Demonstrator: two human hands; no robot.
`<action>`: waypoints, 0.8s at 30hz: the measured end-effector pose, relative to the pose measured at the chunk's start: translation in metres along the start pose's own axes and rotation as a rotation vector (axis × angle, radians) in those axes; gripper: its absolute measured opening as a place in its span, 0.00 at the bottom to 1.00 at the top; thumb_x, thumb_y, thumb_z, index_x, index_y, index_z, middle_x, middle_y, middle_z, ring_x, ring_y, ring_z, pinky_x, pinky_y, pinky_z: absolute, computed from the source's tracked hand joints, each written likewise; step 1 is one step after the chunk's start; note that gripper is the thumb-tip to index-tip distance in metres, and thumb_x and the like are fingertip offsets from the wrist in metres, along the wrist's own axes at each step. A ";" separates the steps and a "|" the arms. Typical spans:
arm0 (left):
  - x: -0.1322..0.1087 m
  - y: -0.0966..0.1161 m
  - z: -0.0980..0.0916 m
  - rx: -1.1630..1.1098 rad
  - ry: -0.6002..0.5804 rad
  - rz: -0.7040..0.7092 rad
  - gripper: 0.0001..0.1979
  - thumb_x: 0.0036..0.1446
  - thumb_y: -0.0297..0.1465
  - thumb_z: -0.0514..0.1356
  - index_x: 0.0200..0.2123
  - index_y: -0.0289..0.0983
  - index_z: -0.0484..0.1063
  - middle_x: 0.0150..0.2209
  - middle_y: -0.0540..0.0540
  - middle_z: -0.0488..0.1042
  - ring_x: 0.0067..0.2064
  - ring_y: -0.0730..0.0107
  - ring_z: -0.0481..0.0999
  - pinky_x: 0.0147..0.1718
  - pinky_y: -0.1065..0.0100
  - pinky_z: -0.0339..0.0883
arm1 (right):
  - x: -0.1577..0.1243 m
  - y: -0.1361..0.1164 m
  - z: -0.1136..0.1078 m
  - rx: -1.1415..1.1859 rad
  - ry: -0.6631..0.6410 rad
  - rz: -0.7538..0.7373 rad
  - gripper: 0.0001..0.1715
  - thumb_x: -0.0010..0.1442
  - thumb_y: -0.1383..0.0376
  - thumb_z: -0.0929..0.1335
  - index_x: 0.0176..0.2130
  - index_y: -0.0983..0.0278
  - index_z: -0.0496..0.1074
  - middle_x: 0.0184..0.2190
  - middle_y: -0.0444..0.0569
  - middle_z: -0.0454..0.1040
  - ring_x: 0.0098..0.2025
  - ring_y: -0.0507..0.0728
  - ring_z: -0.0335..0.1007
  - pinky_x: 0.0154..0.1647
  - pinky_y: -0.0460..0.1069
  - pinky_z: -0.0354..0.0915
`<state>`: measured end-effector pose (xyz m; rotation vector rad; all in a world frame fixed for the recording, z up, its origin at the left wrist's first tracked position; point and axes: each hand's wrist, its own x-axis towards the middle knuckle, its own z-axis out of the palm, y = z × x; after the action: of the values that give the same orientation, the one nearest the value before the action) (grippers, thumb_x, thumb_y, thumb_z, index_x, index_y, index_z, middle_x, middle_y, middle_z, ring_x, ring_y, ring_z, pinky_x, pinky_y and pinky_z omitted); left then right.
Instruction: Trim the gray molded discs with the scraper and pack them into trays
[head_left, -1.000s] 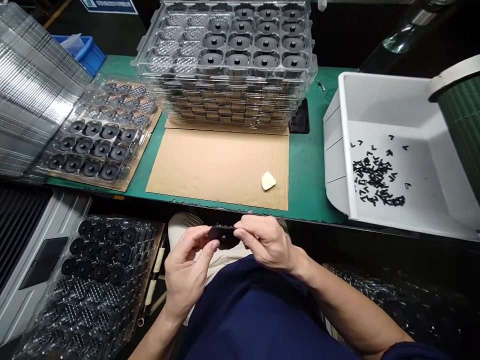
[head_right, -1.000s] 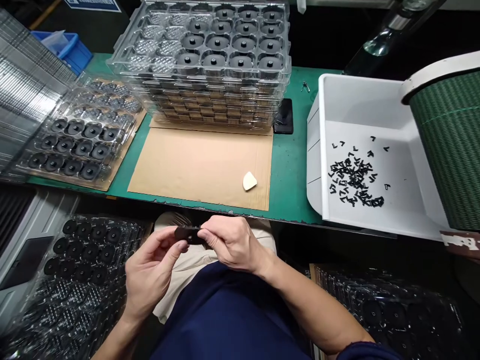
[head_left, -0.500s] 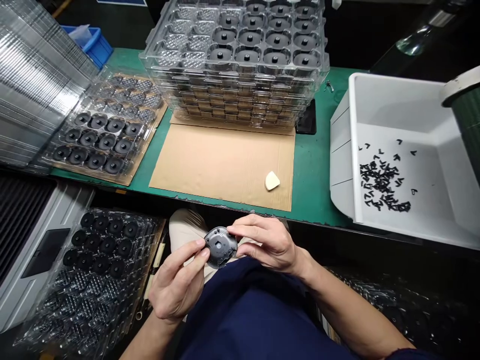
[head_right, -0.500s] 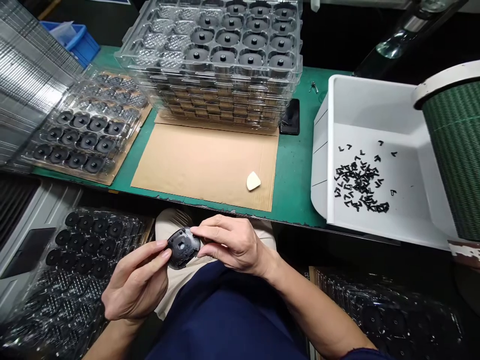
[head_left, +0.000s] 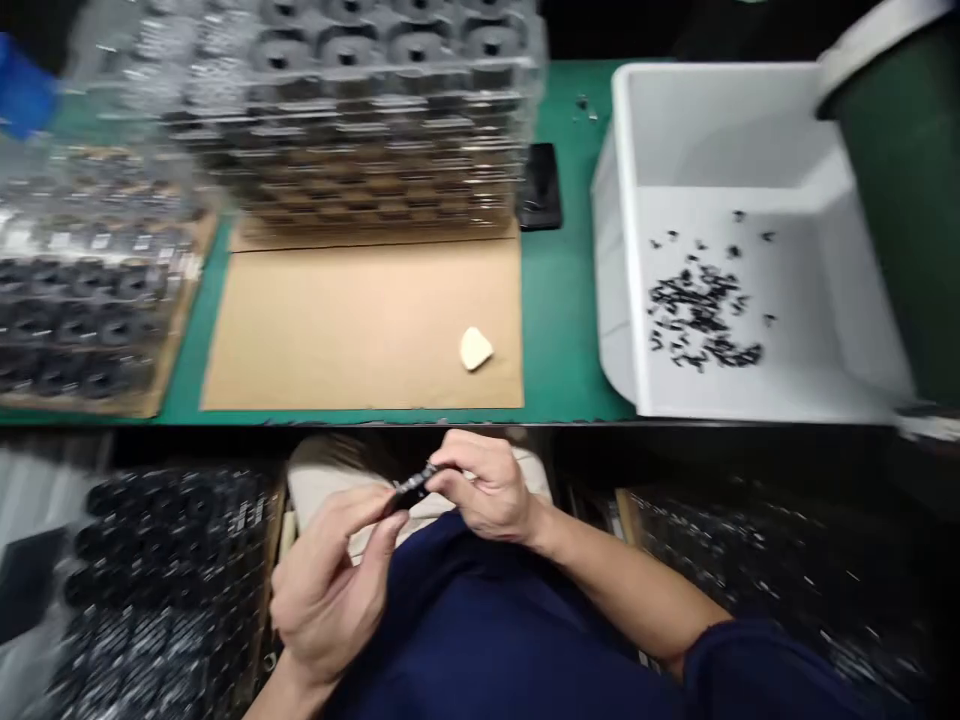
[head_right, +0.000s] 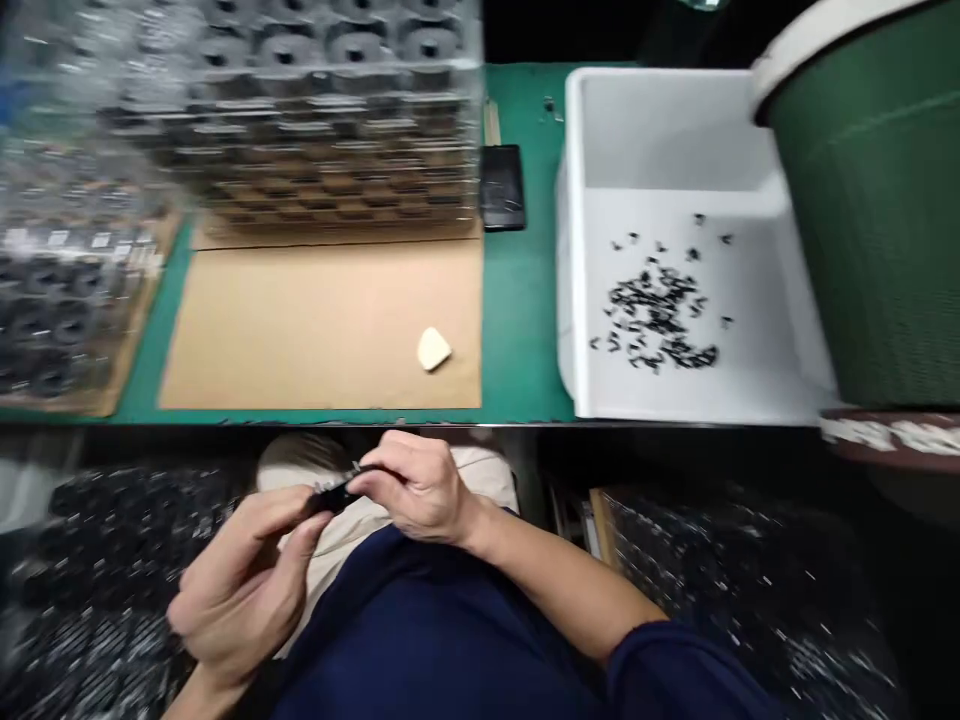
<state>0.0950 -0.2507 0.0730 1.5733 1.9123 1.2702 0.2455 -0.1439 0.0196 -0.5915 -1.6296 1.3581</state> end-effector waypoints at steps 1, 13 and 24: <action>0.003 0.001 0.007 -0.010 -0.071 -0.035 0.14 0.57 0.20 0.68 0.44 0.42 0.81 0.40 0.47 0.82 0.38 0.64 0.81 0.41 0.64 0.75 | -0.004 0.000 -0.005 -0.046 0.052 0.061 0.26 0.75 0.50 0.64 0.34 0.66 0.73 0.26 0.45 0.68 0.28 0.50 0.63 0.31 0.46 0.62; 0.010 -0.028 0.168 0.010 -0.951 0.071 0.11 0.63 0.43 0.61 0.41 0.45 0.80 0.42 0.51 0.83 0.37 0.67 0.82 0.26 0.75 0.71 | -0.195 0.006 -0.102 -0.597 0.716 0.849 0.28 0.75 0.47 0.56 0.34 0.62 0.68 0.25 0.43 0.69 0.28 0.51 0.67 0.33 0.45 0.64; -0.007 -0.048 0.233 0.317 -0.871 0.280 0.20 0.66 0.46 0.53 0.42 0.40 0.80 0.43 0.45 0.84 0.36 0.60 0.81 0.30 0.67 0.68 | -0.452 -0.103 -0.272 -1.254 1.234 1.349 0.21 0.73 0.53 0.66 0.55 0.66 0.71 0.53 0.54 0.73 0.54 0.60 0.71 0.58 0.60 0.68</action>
<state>0.2414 -0.1606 -0.0913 2.1241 1.3762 0.2278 0.7130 -0.4027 -0.0384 -2.8486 -0.6372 0.1125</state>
